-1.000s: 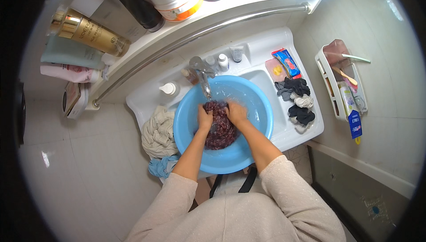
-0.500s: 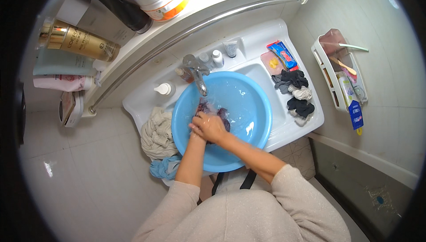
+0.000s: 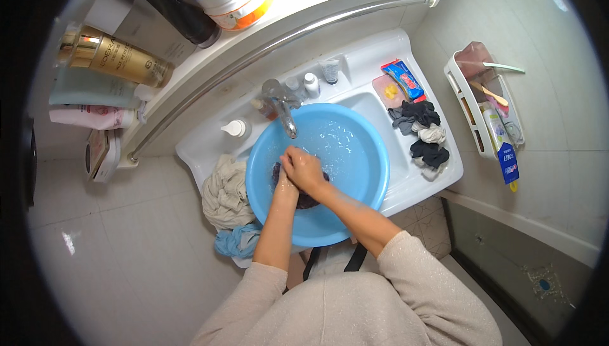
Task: The person fills a blue basin with water from a bathroom sink faucet. They then submerge and hand-wash a light blue cloth, followed by a dark patterned cloth, repeatedly scrubbing and rinsing each item in the basin.
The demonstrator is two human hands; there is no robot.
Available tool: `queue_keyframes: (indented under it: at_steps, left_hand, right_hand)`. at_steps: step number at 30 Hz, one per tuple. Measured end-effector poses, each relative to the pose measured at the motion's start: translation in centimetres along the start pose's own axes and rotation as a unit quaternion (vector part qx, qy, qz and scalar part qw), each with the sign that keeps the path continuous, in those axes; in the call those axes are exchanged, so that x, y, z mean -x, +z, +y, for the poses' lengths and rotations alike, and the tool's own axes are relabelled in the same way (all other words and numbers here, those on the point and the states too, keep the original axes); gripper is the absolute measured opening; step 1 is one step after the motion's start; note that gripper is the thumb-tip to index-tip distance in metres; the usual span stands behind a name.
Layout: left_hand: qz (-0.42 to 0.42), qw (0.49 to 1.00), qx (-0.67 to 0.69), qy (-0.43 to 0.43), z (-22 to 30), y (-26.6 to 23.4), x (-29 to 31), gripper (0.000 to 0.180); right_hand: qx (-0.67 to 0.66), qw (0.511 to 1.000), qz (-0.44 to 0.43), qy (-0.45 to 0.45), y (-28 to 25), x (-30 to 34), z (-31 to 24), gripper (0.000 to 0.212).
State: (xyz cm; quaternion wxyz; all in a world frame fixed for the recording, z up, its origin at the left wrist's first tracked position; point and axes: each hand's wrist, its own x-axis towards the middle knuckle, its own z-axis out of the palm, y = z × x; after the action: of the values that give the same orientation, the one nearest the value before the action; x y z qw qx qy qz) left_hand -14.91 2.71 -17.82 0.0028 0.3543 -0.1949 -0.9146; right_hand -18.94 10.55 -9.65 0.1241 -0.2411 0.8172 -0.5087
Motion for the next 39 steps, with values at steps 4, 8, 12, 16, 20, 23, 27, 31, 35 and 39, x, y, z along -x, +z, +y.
queue_keyframes:
  at_steps: [4,8,12,16,20,23,27,31,35,39]
  left_hand:
    - [0.075,0.997,-0.020,0.029,-0.3,-0.5,-1.4,0.038]
    - [0.195,0.920,-0.280,0.195,0.4,-0.4,-0.9,0.053]
    - [0.159,0.667,-0.662,0.303,-0.6,-0.8,-1.3,0.056]
    - [0.191,0.907,-0.336,0.165,0.1,2.3,0.5,0.035]
    - [0.158,0.987,0.013,-0.025,1.9,2.2,0.3,0.035]
    - [-0.171,0.979,0.109,-0.032,1.9,0.5,1.3,0.038]
    - [-0.056,0.996,0.069,-0.023,1.5,2.9,2.2,0.032]
    - [-0.070,0.995,0.059,-0.035,-0.5,0.0,0.1,0.035]
    - [-0.066,0.997,0.010,-0.033,-0.6,-2.5,-1.6,0.041]
    - [0.141,0.960,-0.227,0.087,1.2,-1.6,-0.2,0.057]
  right_hand:
    - [0.003,0.993,0.084,0.077,0.2,-2.1,3.5,0.018]
    - [0.125,0.985,0.119,0.023,-1.6,-2.9,7.2,0.019]
    - [0.246,0.952,-0.141,-0.118,-1.5,-1.2,9.9,0.025]
    - [0.127,0.978,-0.059,0.156,-0.6,-1.2,9.9,0.032]
    - [-0.050,0.989,-0.074,0.114,1.4,0.0,7.0,0.033]
    - [-0.027,0.994,-0.110,0.002,-1.0,1.4,-1.0,0.019]
    - [0.081,0.987,-0.079,-0.115,-1.6,2.3,-2.8,0.016]
    - [0.106,0.983,-0.030,-0.144,-0.6,0.5,0.6,0.020]
    - [0.066,0.998,0.019,-0.004,0.5,-1.3,3.6,0.019]
    - [0.041,0.985,0.077,0.147,-2.4,-3.4,8.4,0.025]
